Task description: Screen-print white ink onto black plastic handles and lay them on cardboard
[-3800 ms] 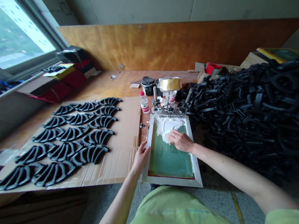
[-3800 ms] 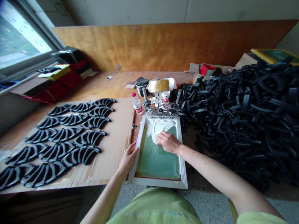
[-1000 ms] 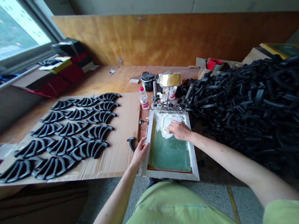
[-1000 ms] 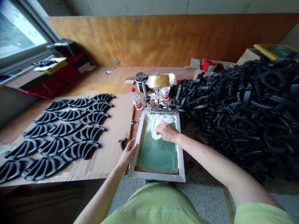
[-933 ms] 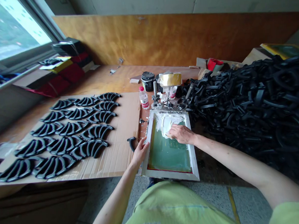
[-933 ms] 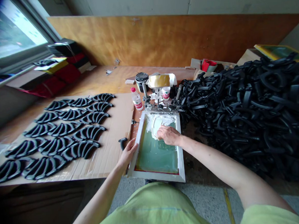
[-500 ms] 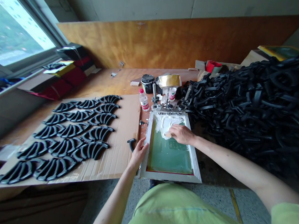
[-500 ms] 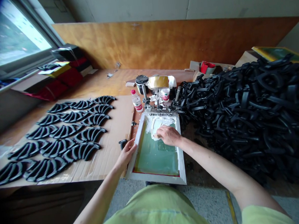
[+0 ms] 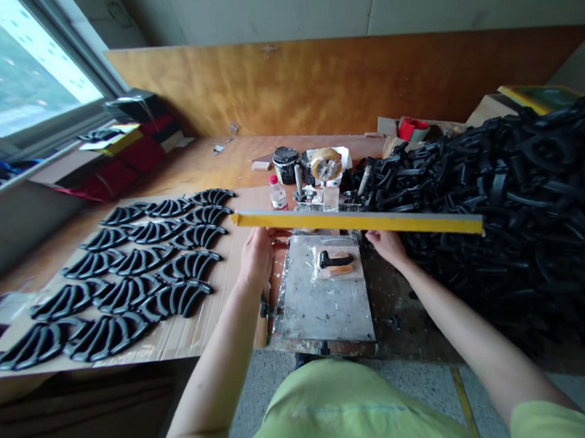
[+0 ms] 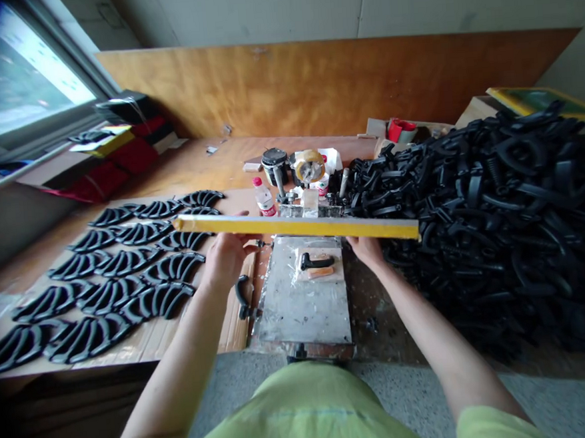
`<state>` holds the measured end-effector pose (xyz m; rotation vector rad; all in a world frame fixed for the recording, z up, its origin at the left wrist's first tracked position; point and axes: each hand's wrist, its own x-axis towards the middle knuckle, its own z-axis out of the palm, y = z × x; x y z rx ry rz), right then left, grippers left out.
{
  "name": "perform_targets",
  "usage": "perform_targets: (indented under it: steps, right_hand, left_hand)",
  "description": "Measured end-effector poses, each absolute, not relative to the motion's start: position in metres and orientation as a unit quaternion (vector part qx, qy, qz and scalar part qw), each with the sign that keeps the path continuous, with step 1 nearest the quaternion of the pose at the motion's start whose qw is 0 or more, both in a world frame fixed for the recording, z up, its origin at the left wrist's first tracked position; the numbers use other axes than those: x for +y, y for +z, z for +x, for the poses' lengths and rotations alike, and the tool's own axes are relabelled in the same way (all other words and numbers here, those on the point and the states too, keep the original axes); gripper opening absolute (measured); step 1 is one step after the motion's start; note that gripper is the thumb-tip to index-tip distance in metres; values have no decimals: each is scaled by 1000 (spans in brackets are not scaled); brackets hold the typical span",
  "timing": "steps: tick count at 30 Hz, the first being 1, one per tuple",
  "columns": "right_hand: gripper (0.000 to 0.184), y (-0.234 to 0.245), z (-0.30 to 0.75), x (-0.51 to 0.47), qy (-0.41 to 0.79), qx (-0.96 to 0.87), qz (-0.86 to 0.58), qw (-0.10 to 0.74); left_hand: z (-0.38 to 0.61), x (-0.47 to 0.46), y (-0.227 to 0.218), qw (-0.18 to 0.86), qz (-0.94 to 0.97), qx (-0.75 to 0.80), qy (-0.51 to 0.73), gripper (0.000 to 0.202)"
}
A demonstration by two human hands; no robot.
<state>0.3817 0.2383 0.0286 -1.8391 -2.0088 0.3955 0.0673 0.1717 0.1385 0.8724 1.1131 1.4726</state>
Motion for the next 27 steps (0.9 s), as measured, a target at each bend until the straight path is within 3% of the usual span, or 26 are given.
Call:
perform_targets:
  steps: [4, 8, 10, 14, 17, 22, 25, 27]
  right_hand:
    - [25, 0, 346, 204, 162, -832, -502, 174]
    - [9, 11, 309, 168, 113, -834, -497, 214]
    - [12, 20, 294, 146, 113, -860, -447, 216]
    - [24, 21, 298, 124, 170, -906, -325, 210]
    - [32, 5, 346, 136, 175, -870, -416, 199]
    - [31, -31, 442, 170, 120, -700, -704, 27]
    - [42, -44, 469, 180, 148, -594, -788, -65]
    - [49, -47, 473, 184, 201, -537, -815, -84]
  left_hand:
    - [85, 169, 113, 525, 307, 495, 620, 47]
    - [110, 124, 53, 690, 269, 530, 414, 58]
    - [116, 102, 26, 727, 229, 530, 371, 55]
    - [90, 82, -3, 668, 198, 590, 408, 34]
    - [56, 82, -9, 609, 252, 631, 410, 35]
    - [38, 87, -16, 541, 349, 674, 362, 41]
    - [49, 97, -27, 453, 427, 720, 306, 41]
    - [57, 105, -33, 366, 488, 758, 229, 39]
